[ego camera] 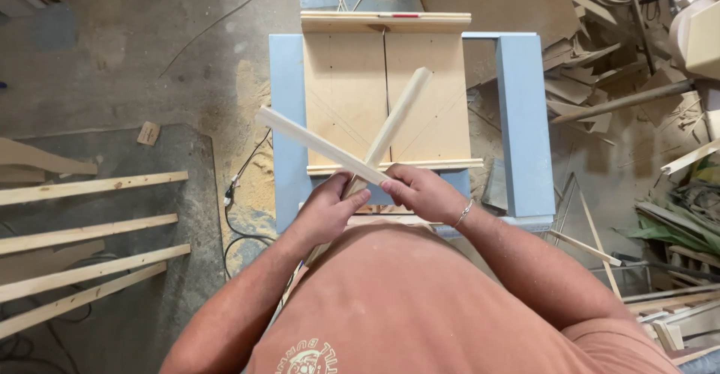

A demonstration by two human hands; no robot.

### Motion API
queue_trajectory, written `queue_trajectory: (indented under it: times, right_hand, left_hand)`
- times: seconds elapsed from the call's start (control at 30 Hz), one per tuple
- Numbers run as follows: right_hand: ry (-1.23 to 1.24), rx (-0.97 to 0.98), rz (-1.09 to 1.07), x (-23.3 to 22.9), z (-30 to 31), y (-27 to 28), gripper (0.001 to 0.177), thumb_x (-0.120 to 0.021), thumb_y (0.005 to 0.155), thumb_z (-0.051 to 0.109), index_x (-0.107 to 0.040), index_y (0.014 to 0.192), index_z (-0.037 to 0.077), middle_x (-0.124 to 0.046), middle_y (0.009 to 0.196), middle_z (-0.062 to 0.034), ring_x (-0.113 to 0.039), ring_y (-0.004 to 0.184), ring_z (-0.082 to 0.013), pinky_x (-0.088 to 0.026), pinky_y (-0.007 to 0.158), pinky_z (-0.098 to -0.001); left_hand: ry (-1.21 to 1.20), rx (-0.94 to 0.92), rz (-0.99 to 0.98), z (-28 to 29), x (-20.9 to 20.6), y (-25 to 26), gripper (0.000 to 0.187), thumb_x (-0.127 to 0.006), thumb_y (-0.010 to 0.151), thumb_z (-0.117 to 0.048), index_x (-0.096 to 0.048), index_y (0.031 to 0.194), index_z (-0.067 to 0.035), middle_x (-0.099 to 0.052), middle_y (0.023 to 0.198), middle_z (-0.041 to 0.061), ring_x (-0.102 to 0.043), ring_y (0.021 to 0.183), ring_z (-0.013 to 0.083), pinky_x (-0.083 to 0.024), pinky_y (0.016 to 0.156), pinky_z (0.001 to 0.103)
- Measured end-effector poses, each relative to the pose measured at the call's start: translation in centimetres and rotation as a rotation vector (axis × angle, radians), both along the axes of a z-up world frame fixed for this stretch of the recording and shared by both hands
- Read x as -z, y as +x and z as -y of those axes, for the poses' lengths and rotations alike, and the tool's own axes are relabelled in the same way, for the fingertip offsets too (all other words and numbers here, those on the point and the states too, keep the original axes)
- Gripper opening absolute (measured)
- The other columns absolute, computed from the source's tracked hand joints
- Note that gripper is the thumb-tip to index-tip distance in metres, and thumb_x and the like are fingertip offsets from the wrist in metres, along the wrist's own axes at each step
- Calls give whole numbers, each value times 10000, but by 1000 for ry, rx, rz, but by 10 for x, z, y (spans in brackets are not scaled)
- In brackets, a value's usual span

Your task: Assemble wooden lattice components using glue and half-lap joints on a table saw sled

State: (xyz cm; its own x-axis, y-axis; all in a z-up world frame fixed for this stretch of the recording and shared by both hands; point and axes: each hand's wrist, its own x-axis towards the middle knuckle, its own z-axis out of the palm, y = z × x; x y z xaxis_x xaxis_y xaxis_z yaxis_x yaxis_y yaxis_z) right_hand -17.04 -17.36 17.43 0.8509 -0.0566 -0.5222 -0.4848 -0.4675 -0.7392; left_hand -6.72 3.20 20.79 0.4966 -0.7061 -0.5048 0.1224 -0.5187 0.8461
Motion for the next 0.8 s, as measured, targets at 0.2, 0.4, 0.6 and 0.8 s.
queue_trajectory:
  times: [0.2, 0.4, 0.6, 0.8]
  right_hand:
    - [48, 16, 25, 5, 0, -3, 340, -492, 1053, 419, -645, 917, 147, -676, 648, -36, -667, 613, -199, -551, 647, -352]
    - [-141, -34, 154, -7, -2, -9, 393, -511, 1025, 529, -620, 1063, 153, -689, 705, -92, -666, 681, -315, -544, 683, -447]
    - [-284, -138, 393, -35, -19, -16, 456, -698, 920, 555, -541, 873, 130, -518, 625, -103, -626, 645, -351, -505, 605, -442]
    - [6, -231, 564, -77, -20, -4, 366, -855, 773, 295, -652, 948, 46, -690, 781, -88, -680, 524, -191, -569, 467, -338]
  left_hand:
    - [14, 5, 1, -2, 3, 0, 677, -656, 943, -450, -535, 1419, 16, -682, 1315, 209, -613, 1295, 363, -517, 1031, 489]
    - [-131, -53, 132, -12, 8, -3, 576, -715, 904, -456, -660, 1251, 0, -749, 1091, 214, -702, 1100, 415, -540, 913, 507]
    - [-379, -264, 447, -5, 3, -26, 464, -829, 843, -432, -713, 912, 11, -698, 741, 250, -730, 778, 413, -563, 720, 456]
    - [-658, -111, 514, -13, 8, -36, 462, -760, 886, -507, -675, 1048, -82, -652, 915, 99, -698, 888, 310, -580, 812, 398]
